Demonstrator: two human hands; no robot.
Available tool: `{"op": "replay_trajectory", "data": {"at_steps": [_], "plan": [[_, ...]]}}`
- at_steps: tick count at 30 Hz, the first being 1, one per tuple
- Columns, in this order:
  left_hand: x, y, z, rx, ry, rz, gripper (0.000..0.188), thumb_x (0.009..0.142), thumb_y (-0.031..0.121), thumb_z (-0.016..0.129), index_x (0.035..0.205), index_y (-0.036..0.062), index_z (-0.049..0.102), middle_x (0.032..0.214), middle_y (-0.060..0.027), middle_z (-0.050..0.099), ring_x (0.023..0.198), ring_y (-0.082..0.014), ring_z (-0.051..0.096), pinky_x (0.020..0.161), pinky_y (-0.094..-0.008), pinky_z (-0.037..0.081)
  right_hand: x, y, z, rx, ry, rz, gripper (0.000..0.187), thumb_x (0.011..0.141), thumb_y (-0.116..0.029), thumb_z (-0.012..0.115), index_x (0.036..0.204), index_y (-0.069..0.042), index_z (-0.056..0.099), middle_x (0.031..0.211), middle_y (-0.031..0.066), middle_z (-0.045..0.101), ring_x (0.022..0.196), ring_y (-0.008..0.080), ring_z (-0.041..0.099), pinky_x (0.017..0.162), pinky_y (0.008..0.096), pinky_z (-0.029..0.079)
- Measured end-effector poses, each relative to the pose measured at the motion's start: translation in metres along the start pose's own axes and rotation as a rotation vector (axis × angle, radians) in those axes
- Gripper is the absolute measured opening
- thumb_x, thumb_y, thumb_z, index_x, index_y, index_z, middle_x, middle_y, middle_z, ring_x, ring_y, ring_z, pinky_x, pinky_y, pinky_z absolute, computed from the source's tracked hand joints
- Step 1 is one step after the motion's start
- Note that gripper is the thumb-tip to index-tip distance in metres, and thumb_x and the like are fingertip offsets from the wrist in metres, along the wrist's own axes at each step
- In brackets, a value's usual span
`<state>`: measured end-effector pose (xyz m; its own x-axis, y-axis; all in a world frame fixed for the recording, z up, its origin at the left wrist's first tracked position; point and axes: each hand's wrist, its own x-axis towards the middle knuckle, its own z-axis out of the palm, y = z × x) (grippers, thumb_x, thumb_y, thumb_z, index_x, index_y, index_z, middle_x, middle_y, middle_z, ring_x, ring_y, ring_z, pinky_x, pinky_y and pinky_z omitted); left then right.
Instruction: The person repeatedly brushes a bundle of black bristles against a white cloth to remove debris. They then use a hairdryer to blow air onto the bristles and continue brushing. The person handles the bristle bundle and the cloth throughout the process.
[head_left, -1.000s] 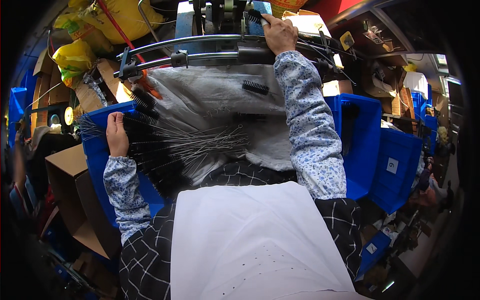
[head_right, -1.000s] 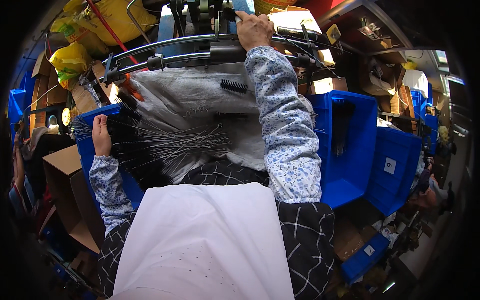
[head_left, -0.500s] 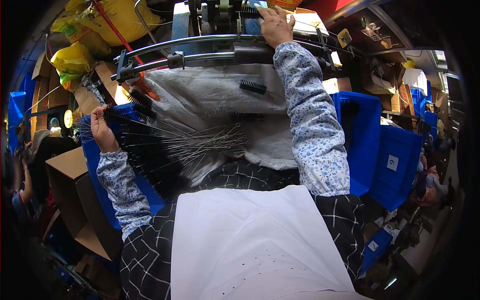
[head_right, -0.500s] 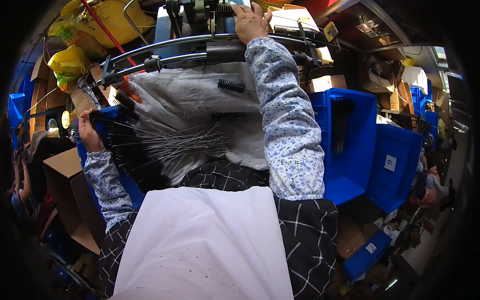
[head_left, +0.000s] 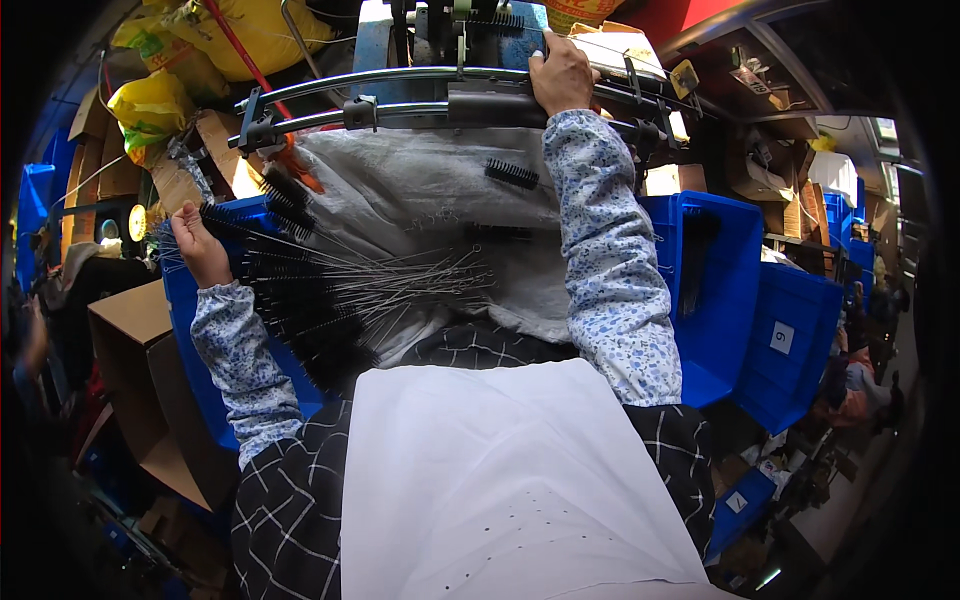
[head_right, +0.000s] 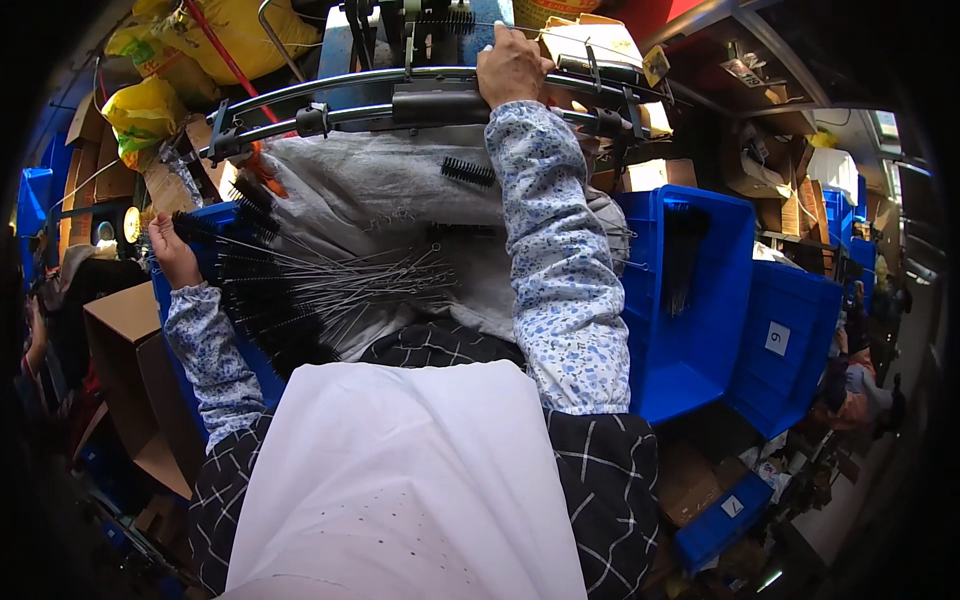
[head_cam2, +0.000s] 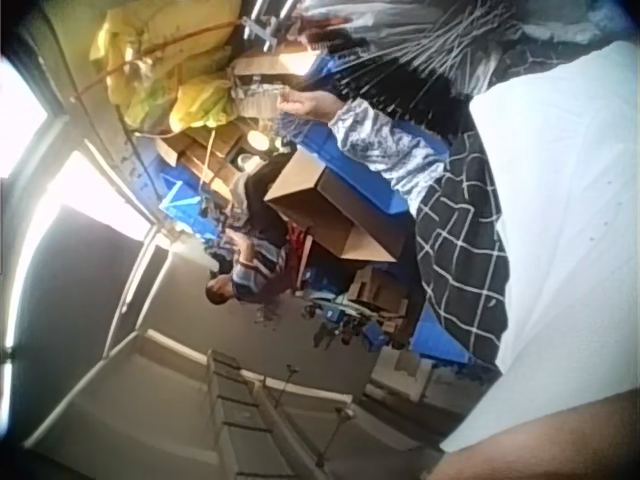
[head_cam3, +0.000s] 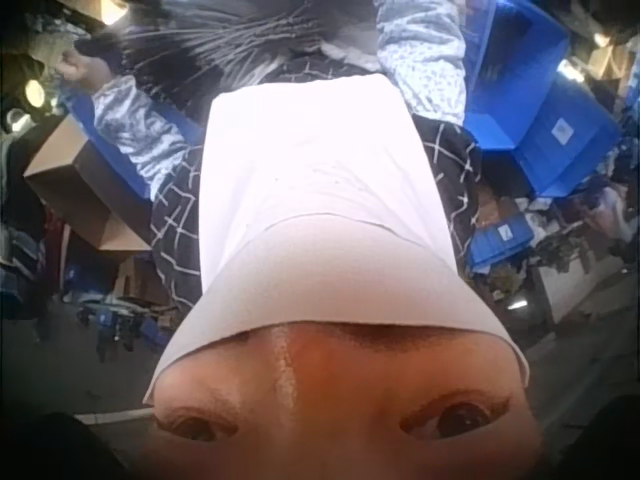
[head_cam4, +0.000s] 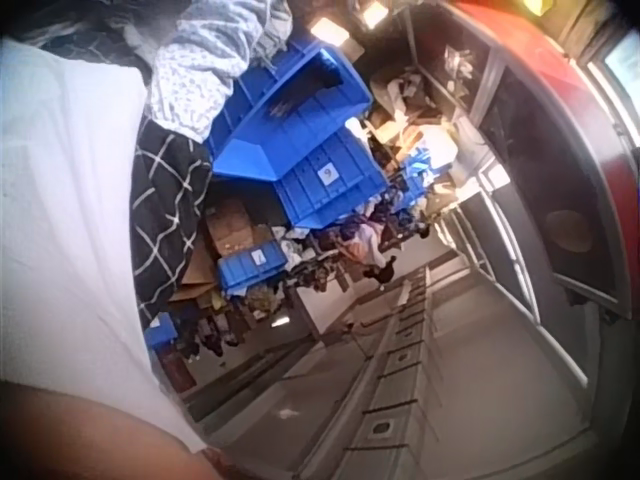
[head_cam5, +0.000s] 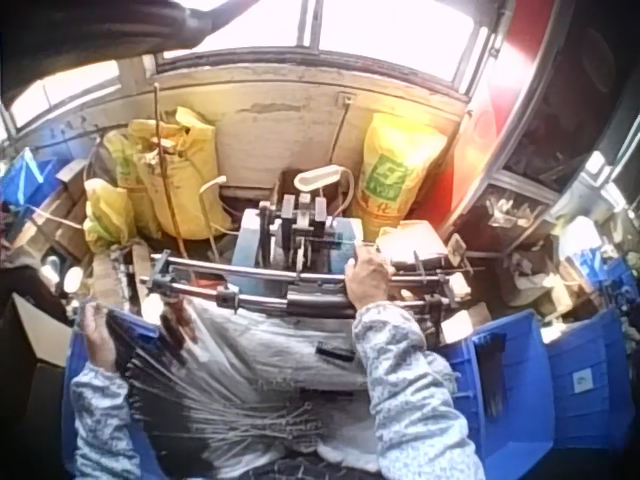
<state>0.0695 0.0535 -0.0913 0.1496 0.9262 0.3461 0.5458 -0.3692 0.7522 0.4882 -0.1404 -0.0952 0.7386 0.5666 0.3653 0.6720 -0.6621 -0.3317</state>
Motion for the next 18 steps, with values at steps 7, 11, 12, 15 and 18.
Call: {"op": "replay_trajectory", "data": {"at_steps": [7,11,12,15,18], "plan": [[0.028,0.018,-0.071,-0.336,0.323,-0.104,0.033,0.088,0.031,0.043,0.092,-0.0008,0.052,0.084,-0.0063,0.054,0.080,-0.0140,0.050,0.071,-0.0245,0.041,-0.002,-0.015,0.012,-0.002,0.040,-0.038,0.034,0.073,-0.019,0.054,0.105,-0.009,0.054,0.097,0.0071,0.057,0.090,0.0235,0.052,0.078,0.0426,0.034],[0.035,0.042,-0.111,-0.158,0.473,0.122,0.037,0.089,0.034,0.039,0.087,-0.0009,0.053,0.084,-0.0067,0.052,0.078,-0.0150,0.051,0.067,-0.0260,0.043,-0.004,-0.028,0.018,-0.004,0.048,-0.040,0.030,0.073,-0.019,0.057,0.100,-0.008,0.056,0.095,0.0061,0.057,0.088,0.0227,0.053,0.077,0.0431,0.033],[0.036,0.047,-0.120,-0.028,0.487,0.186,0.039,0.089,0.034,0.038,0.085,-0.0010,0.052,0.083,-0.0069,0.051,0.077,-0.0154,0.051,0.067,-0.0265,0.043,-0.004,-0.031,0.019,-0.019,0.043,-0.034,0.029,0.073,-0.019,0.057,0.100,-0.008,0.057,0.095,0.0060,0.057,0.088,0.0224,0.053,0.077,0.0427,0.034],[0.037,0.056,-0.132,0.320,0.490,0.399,0.033,0.088,0.030,0.040,0.083,-0.0010,0.051,0.081,-0.0093,0.051,0.076,-0.0197,0.052,0.068,-0.0285,0.044,-0.007,-0.047,0.020,-0.061,0.026,-0.021,0.025,0.075,-0.020,0.057,0.097,-0.008,0.057,0.092,0.0053,0.057,0.086,0.0213,0.054,0.075,0.0411,0.034],[0.037,0.060,-0.130,0.155,0.444,0.431,0.022,0.084,0.022,0.050,0.087,0.0000,0.051,0.082,-0.0142,0.053,0.076,-0.0272,0.053,0.071,-0.0315,0.044,-0.008,-0.064,0.022,-0.015,0.034,-0.018,0.023,0.075,-0.019,0.056,0.095,-0.008,0.057,0.092,0.0054,0.057,0.086,0.0215,0.054,0.075,0.0410,0.034]]}}
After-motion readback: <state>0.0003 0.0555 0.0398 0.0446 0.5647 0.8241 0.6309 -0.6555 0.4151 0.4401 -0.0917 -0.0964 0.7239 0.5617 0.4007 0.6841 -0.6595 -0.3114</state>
